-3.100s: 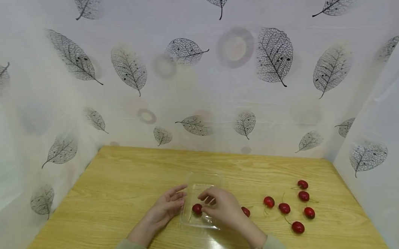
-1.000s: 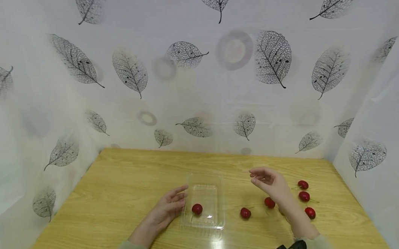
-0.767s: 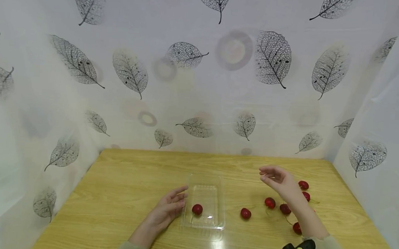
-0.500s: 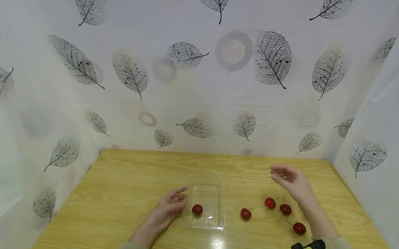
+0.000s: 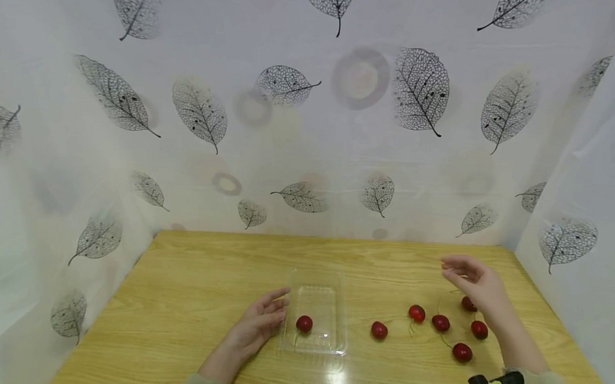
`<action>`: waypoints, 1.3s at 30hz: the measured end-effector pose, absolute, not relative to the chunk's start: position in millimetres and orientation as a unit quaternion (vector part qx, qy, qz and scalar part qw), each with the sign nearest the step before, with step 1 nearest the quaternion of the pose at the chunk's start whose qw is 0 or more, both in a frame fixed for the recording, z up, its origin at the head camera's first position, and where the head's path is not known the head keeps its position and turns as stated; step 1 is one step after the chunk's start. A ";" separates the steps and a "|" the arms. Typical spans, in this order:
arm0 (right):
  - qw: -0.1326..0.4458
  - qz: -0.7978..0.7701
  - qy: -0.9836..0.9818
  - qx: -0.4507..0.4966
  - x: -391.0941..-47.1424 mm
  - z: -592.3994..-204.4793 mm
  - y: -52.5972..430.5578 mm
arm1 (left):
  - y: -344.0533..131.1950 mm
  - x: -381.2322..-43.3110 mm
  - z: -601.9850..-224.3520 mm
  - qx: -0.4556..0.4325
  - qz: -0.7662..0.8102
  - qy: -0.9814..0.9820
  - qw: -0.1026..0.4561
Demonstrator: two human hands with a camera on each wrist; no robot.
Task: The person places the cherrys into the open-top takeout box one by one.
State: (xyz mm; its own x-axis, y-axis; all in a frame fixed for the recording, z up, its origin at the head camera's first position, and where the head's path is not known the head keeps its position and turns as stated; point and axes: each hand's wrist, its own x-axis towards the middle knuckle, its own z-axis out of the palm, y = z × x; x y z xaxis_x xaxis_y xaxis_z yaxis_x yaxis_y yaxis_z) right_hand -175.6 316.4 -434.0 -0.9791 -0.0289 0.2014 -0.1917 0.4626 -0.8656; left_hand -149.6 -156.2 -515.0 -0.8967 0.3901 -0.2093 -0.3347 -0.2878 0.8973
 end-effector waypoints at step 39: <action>0.072 0.565 -0.822 0.011 -188.6 -483.4 400.5 | -156.3 -148.3 -518.7 0.025 0.803 0.550 0.228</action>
State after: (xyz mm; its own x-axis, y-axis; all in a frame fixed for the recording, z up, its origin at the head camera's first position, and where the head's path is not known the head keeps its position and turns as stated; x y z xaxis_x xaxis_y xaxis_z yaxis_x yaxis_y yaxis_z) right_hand -188.6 400.5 -483.4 -0.9893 0.0627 0.1315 -0.1003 0.3618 -0.9268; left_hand -148.3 -156.3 -518.7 -0.8950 0.3935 -0.2103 -0.3382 -0.2910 0.8949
